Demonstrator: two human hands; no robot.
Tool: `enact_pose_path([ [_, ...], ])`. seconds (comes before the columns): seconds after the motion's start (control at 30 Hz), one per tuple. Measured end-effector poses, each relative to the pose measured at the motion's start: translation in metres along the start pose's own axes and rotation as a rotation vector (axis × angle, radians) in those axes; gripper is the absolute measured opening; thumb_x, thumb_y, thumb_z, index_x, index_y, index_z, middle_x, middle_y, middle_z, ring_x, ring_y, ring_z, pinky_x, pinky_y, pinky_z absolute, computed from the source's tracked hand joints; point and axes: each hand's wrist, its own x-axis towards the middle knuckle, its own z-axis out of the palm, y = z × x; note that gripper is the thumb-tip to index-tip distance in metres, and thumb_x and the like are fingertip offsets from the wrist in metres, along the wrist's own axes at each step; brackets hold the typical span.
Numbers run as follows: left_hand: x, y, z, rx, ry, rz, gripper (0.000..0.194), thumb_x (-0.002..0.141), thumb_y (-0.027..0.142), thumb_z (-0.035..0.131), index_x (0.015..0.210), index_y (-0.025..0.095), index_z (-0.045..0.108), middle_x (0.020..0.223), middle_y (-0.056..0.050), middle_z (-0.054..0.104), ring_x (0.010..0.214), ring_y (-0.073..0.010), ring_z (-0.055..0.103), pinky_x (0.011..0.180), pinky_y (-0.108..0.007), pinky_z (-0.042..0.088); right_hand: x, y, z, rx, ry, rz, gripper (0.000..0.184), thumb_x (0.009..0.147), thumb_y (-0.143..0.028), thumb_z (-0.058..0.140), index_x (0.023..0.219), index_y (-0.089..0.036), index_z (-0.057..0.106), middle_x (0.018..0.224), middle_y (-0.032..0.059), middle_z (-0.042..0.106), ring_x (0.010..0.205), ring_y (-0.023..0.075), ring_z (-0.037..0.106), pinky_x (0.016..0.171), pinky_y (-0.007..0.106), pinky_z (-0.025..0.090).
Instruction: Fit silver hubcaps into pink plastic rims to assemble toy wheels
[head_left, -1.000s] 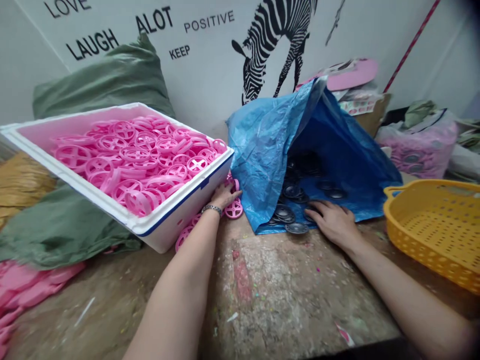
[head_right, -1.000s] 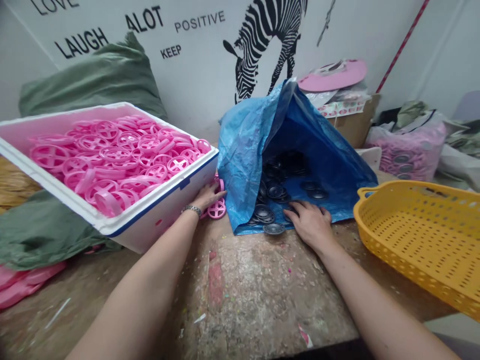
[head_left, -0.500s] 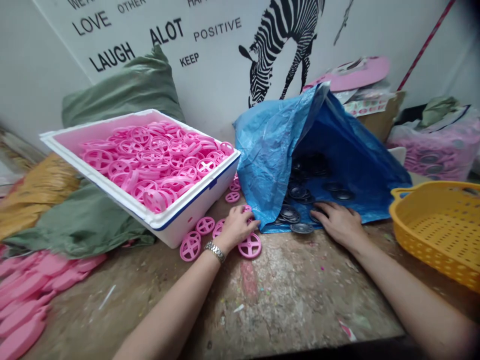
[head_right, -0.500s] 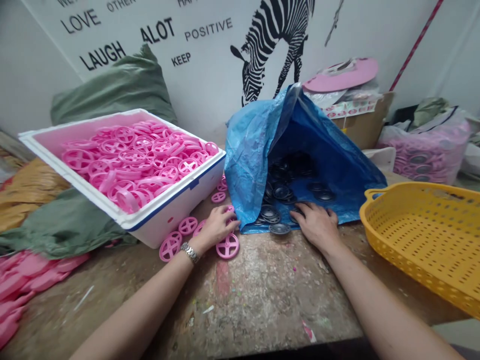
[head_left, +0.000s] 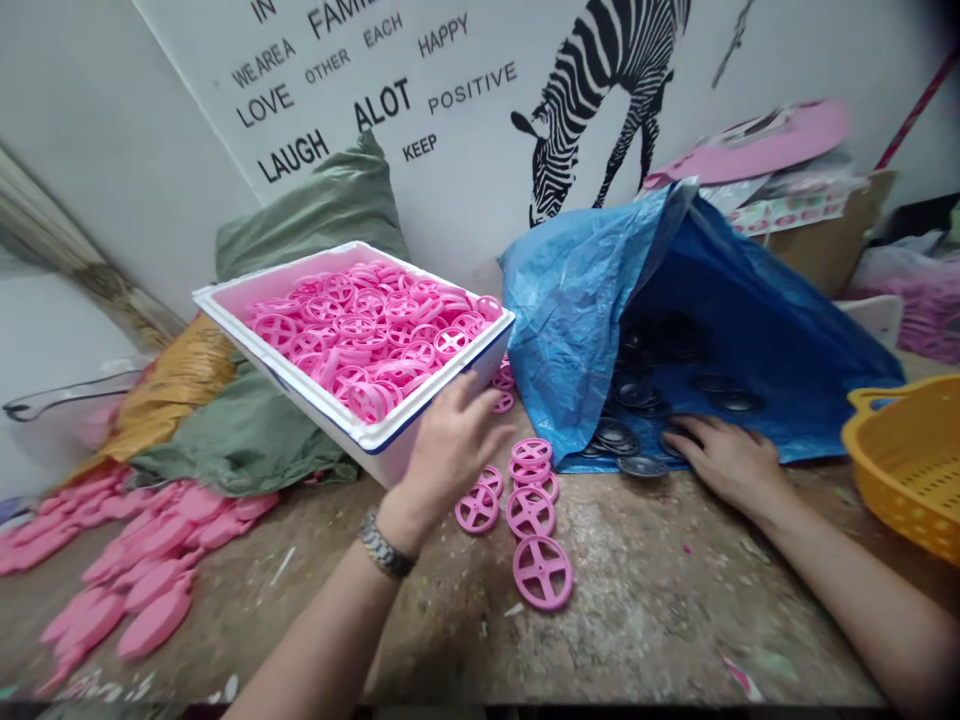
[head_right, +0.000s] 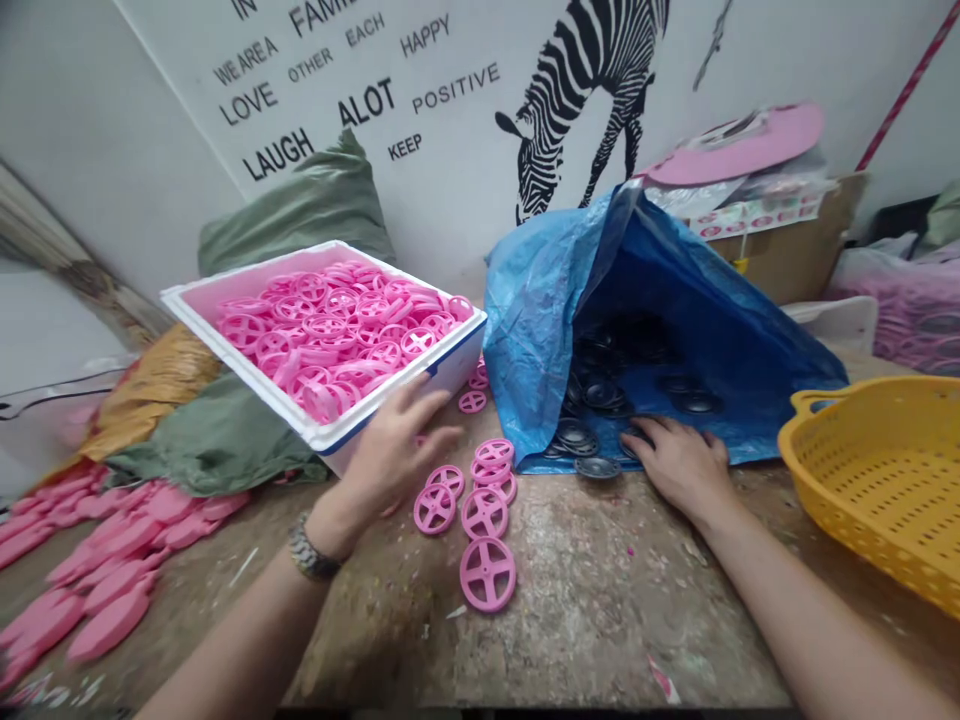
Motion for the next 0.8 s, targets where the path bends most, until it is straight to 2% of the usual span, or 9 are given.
enact_pose_path([
  [0.07,0.013,-0.024,-0.027,0.138,0.048,-0.116,0.052,0.097,0.056,0.044,0.135,0.023,0.056,0.151,-0.015,0.043,0.138,-0.0345,0.041,0.111,-0.055,0.039,0.0,0.002,0.002,-0.002,0.002,-0.009,0.046,0.096,-0.049,0.036,0.12,-0.025,0.067,0.134,0.0085,0.065,0.126,0.0333,0.055,0.107,0.06,0.034],
  [0.17,0.031,-0.063,-0.054,0.329,-0.046,-0.282,0.059,0.097,0.061,0.039,0.137,0.021,0.053,0.145,-0.018,0.048,0.134,-0.0382,0.044,0.107,-0.058,0.039,0.001,0.003,0.004,-0.004,0.003,-0.016,0.046,0.096,-0.05,0.036,0.119,-0.026,0.068,0.133,0.0094,0.065,0.125,0.0348,0.056,0.106,0.061,0.034],
  [0.23,0.04,-0.082,-0.061,0.382,-0.186,-0.389,0.059,0.095,0.065,0.039,0.132,0.022,0.056,0.134,-0.017,0.058,0.124,-0.0381,0.053,0.101,-0.058,0.041,0.001,0.004,0.005,0.003,0.005,-0.017,0.046,0.095,-0.05,0.036,0.119,-0.027,0.068,0.134,0.0095,0.065,0.125,0.0354,0.056,0.106,0.061,0.034],
  [0.3,0.044,-0.089,-0.059,0.377,-0.3,-0.449,0.058,0.094,0.065,0.038,0.126,0.02,0.058,0.122,-0.017,0.064,0.115,-0.0375,0.059,0.095,-0.056,0.044,0.001,0.005,0.006,0.013,0.008,-0.02,0.046,0.094,-0.05,0.036,0.119,-0.027,0.068,0.135,0.0096,0.064,0.125,0.0359,0.056,0.105,0.062,0.035],
  [0.37,0.045,-0.086,-0.052,0.372,-0.312,-0.445,0.058,0.094,0.065,0.039,0.124,0.019,0.057,0.117,-0.017,0.066,0.111,-0.0368,0.06,0.093,-0.053,0.044,0.001,0.006,0.007,0.024,0.016,-0.027,0.047,0.094,-0.051,0.036,0.118,-0.026,0.068,0.134,0.0101,0.065,0.124,0.0366,0.056,0.105,0.062,0.035],
  [0.5,0.041,-0.068,-0.035,0.411,-0.231,-0.399,0.056,0.094,0.061,0.041,0.129,0.019,0.056,0.117,-0.018,0.063,0.109,-0.0358,0.059,0.091,-0.049,0.045,0.001,0.007,0.01,0.067,0.042,-0.031,0.046,0.091,-0.053,0.037,0.114,-0.028,0.069,0.13,0.0106,0.067,0.123,0.0378,0.057,0.103,0.063,0.036],
  [0.6,0.037,-0.062,-0.035,0.395,-0.121,-0.319,0.045,0.096,0.051,0.043,0.122,0.019,0.061,0.122,-0.017,0.06,0.116,-0.0339,0.055,0.097,-0.046,0.044,0.001,0.007,0.005,0.123,0.055,0.003,0.048,0.09,-0.054,0.038,0.115,-0.026,0.068,0.127,0.0122,0.068,0.12,0.0392,0.059,0.101,0.06,0.041],
  [0.7,0.032,-0.075,-0.049,0.387,0.107,-0.303,0.041,0.096,0.044,0.048,0.125,0.018,0.061,0.141,-0.018,0.051,0.135,-0.0358,0.04,0.112,-0.05,0.034,-0.001,0.004,-0.01,0.206,0.152,-0.002,0.048,0.091,-0.05,0.037,0.118,-0.022,0.065,0.125,0.0178,0.067,0.118,0.0394,0.06,0.101,0.052,0.044],
  [0.8,0.022,-0.11,-0.071,0.343,0.373,-0.47,0.052,0.091,0.039,0.058,0.137,0.015,0.051,0.154,-0.021,0.036,0.146,-0.0388,0.026,0.118,-0.058,0.021,-0.008,-0.012,-0.032,0.286,0.296,-0.067,0.042,0.091,-0.044,0.036,0.117,-0.024,0.063,0.122,0.0197,0.067,0.118,0.0384,0.059,0.105,0.048,0.042],
])
